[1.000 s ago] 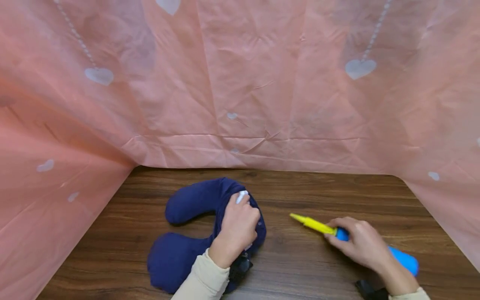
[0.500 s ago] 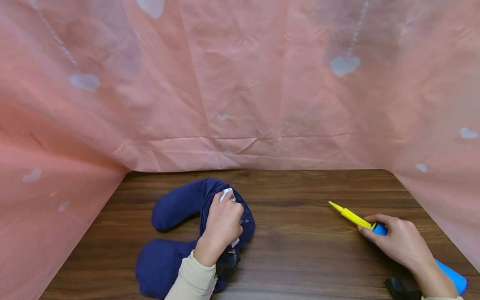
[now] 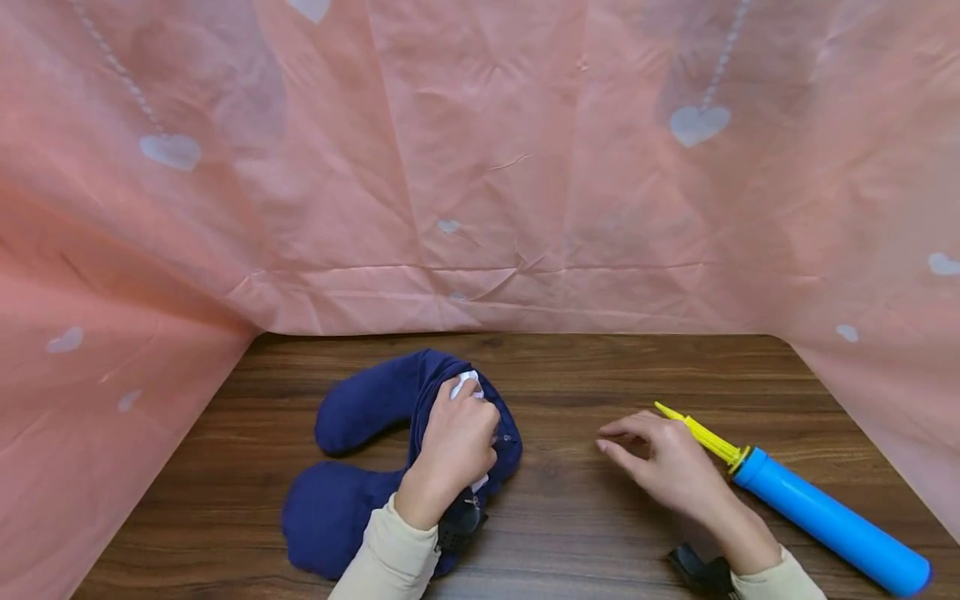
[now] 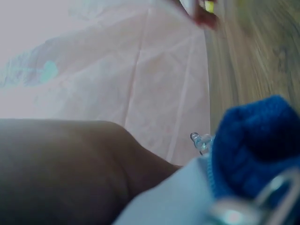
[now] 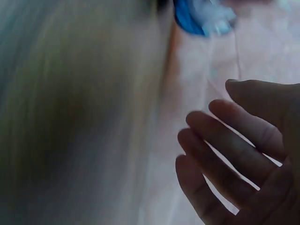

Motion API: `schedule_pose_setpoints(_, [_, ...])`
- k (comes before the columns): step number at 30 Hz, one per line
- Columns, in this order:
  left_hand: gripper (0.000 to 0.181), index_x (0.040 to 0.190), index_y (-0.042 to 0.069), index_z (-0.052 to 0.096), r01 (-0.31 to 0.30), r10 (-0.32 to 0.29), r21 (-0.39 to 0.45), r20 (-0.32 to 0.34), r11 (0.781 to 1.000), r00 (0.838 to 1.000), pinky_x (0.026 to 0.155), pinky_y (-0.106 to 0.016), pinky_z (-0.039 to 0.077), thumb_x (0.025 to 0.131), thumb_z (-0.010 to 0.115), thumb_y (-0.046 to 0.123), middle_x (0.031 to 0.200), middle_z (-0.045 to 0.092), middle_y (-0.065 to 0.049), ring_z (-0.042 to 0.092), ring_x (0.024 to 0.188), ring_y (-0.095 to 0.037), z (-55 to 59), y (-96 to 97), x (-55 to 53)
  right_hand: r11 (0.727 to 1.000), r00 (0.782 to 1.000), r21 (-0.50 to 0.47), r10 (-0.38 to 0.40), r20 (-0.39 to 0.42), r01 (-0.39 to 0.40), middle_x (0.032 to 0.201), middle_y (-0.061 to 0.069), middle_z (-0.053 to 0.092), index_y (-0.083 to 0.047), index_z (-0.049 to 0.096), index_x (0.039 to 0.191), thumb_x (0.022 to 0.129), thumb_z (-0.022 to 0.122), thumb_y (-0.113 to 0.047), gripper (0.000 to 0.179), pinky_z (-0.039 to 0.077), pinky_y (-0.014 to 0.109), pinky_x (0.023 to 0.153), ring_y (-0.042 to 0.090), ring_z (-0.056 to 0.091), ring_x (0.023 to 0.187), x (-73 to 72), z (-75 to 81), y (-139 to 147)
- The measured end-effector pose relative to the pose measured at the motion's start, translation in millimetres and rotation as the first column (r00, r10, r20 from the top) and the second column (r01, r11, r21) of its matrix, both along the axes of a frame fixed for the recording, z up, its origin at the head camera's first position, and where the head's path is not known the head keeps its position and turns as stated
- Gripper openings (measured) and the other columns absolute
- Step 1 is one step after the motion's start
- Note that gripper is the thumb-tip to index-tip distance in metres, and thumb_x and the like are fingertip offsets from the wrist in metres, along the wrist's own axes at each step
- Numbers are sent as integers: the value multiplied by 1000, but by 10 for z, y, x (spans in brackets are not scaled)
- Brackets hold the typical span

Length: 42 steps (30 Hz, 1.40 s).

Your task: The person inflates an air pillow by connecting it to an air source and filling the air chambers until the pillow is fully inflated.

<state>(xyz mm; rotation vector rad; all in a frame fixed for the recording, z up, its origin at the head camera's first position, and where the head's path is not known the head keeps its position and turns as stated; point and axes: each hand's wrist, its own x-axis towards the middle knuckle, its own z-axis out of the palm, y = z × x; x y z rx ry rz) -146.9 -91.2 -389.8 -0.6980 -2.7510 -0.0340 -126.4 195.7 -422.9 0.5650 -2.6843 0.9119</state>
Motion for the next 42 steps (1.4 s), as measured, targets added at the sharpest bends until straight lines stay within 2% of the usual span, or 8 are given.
schedule_pose_setpoints(4, [20, 64, 21, 75, 32, -32, -2, -14, 999, 999, 117, -49, 45, 77, 90, 17, 70, 72, 8, 67, 110, -21, 6, 81, 29, 988, 981, -127, 111, 158, -91, 95, -10, 81, -18, 84, 106, 99, 79, -24, 10, 56, 25, 70, 1, 69, 81, -90, -123, -287])
schedule_pose_setpoints(7, [17, 67, 21, 77, 59, -59, -11, -24, 998, 998, 115, -48, 46, 78, 90, 20, 71, 74, 8, 67, 107, -21, 5, 147, 44, 952, 939, -275, 211, 271, -134, 96, -1, 82, -12, 83, 110, 102, 75, -23, 16, 57, 24, 71, 3, 71, 81, -163, -197, -417])
schedule_pose_setpoints(12, [14, 72, 21, 80, 76, -77, -34, -24, 996, 997, 114, -48, 46, 80, 90, 25, 75, 76, 7, 67, 106, -21, -1, 220, 62, 872, 850, -479, 327, 413, -103, 104, 18, 82, 1, 80, 115, 105, 72, -19, 23, 62, 29, 69, 12, 76, 84, -252, -264, -508])
schedule_pose_setpoints(17, [15, 72, 21, 79, 76, -78, -43, -42, 996, 996, 115, -47, 45, 79, 91, 27, 75, 75, 7, 66, 106, -20, -6, 237, 76, 825, 808, -562, 371, 458, -61, 102, 21, 81, 7, 77, 116, 103, 74, -16, 26, 60, 29, 65, 11, 75, 80, -271, -329, -558])
schedule_pose_setpoints(25, [16, 72, 21, 78, 78, -81, -53, -45, 995, 996, 115, -47, 45, 81, 90, 27, 76, 76, 7, 66, 105, -20, -10, 233, 97, 776, 788, -628, 419, 451, -53, 99, 7, 83, 12, 74, 117, 101, 74, -11, 28, 58, 26, 64, 8, 75, 81, -282, -404, -585])
schedule_pose_setpoints(31, [17, 69, 21, 78, 68, -68, -29, -12, 997, 998, 115, -49, 45, 79, 91, 25, 72, 74, 7, 66, 105, -21, -10, 239, 99, 770, 786, -634, 431, 443, -65, 99, 10, 84, 11, 76, 117, 100, 75, -14, 29, 60, 27, 68, 8, 77, 85, -261, -378, -580])
schedule_pose_setpoints(38, [18, 69, 21, 77, 66, -66, -24, 5, 998, 998, 116, -49, 45, 79, 91, 24, 72, 74, 7, 67, 105, -21, 1, 236, 106, 757, 771, -651, 445, 456, -52, 99, 2, 84, 11, 75, 117, 100, 76, -15, 31, 60, 28, 70, 9, 78, 88, -235, -358, -595])
schedule_pose_setpoints(42, [19, 68, 21, 76, 66, -66, -24, 14, 997, 998, 116, -49, 45, 79, 91, 24, 71, 73, 7, 67, 106, -21, 7, 233, 115, 758, 772, -651, 435, 464, -36, 98, 4, 84, 11, 74, 117, 102, 74, -17, 32, 60, 29, 71, 11, 77, 87, -223, -345, -612])
